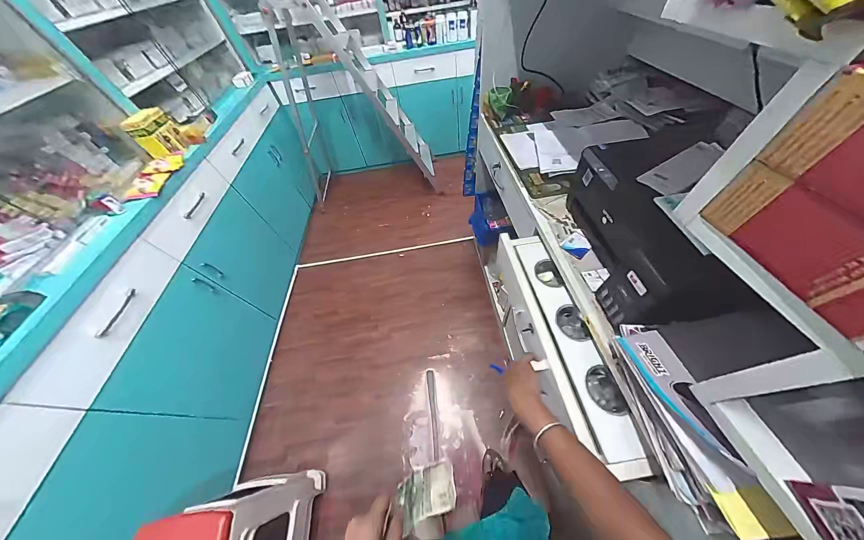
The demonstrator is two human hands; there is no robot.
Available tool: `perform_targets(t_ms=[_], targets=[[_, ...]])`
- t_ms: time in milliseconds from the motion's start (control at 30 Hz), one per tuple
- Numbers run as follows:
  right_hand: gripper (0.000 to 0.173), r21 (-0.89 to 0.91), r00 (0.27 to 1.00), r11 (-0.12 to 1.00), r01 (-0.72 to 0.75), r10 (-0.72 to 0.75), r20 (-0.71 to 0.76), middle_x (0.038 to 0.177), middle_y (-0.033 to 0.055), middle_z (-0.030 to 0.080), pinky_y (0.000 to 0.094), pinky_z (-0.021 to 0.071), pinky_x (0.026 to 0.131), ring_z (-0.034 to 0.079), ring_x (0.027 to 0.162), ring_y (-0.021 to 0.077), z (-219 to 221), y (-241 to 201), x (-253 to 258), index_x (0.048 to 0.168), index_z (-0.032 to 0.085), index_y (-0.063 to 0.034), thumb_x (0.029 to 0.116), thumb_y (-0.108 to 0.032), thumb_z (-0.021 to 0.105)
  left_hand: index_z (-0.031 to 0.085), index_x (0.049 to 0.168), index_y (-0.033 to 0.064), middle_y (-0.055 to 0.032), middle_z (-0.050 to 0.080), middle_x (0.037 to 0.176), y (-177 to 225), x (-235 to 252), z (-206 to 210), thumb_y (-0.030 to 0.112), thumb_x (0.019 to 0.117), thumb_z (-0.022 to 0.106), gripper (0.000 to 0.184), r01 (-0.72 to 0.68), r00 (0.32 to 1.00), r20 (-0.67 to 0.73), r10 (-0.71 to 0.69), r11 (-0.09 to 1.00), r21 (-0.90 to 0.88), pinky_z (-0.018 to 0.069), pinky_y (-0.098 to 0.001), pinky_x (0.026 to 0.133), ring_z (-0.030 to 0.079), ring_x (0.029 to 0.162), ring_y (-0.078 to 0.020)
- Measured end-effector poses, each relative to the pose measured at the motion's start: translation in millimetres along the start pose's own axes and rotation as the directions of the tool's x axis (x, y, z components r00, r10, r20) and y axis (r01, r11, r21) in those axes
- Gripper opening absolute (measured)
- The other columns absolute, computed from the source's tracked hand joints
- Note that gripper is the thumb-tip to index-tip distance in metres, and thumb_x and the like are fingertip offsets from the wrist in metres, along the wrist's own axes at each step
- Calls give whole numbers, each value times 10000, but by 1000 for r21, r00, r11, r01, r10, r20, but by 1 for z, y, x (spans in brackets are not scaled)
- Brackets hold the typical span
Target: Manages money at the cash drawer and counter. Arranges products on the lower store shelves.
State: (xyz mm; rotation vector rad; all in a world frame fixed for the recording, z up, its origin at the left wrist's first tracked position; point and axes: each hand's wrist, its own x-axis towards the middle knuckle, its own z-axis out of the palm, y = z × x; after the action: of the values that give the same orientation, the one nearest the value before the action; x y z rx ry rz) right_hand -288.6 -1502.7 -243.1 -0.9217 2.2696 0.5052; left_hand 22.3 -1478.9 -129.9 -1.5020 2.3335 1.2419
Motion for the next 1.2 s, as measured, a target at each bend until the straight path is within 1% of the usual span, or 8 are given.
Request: perform_targets(t_ms=[133,267,367,467,667,833,1000,1200], targets=[[398,139,950,954,265,-283,135,1431,359,463,568,524,928,604,1180,484,-34,-27,-42,1393,484,131,1040,-43,429,615,1301,-81,-254,733,927,30,29,-8,173,1027,539,382,48,999,11,-48,999,-20,570,-608,835,738,840,-412],[342,518,773,670,532,-633,26,1031,186,721,589,512,874,694,977,381,-64,-18,-80,1404,536,-105,1090,-175,418,624,1252,-102,-235,722,869,41,34,-23,148,1001,579,357,68,997,32,-65,992,-110,590,-554,761,727,739,-350],[394,602,874,667,440,-473,-115,1005,227,704,601,521,841,691,926,408,-60,9,-61,1446,545,-113,1071,-157,437,625,1197,-92,-147,720,800,51,39,-22,104,980,592,293,16,1000,14,-12,931,-365,610,-406,594,695,590,-201],[373,619,949,719,316,-249,-196,1035,274,690,626,510,873,677,982,447,-35,49,-2,1243,648,10,1086,-277,470,639,1179,-53,-100,718,815,65,63,6,90,969,591,258,-2,992,110,70,851,-525,583,-320,507,656,538,-131],[318,385,976,909,163,-206,73,1183,266,671,634,489,904,643,1127,444,-11,46,41,1173,678,10,1018,-252,585,539,1344,-53,-211,717,977,72,119,61,127,1046,521,349,120,888,456,51,933,-338,625,-439,732,736,720,-264],[569,217,928,964,156,-218,302,1193,282,660,633,492,913,637,1141,442,4,5,7,1114,677,56,912,-475,720,456,1473,-44,-257,704,1057,57,121,60,159,1063,477,458,120,821,569,-46,988,-93,581,-508,878,736,886,-344],[695,325,939,942,87,-187,290,1194,242,675,588,518,902,655,1134,395,49,-20,8,1176,675,20,890,-614,691,641,1244,-44,-226,724,986,42,123,45,170,1073,439,340,153,797,588,-136,988,20,583,-502,848,737,839,-322],[467,495,920,858,138,-296,256,1107,275,668,605,492,900,648,1066,423,54,-13,13,1109,671,64,1005,-390,640,640,1184,-76,-225,724,980,31,125,41,148,1076,431,324,228,790,591,-164,973,-35,591,-468,840,743,820,-292]])
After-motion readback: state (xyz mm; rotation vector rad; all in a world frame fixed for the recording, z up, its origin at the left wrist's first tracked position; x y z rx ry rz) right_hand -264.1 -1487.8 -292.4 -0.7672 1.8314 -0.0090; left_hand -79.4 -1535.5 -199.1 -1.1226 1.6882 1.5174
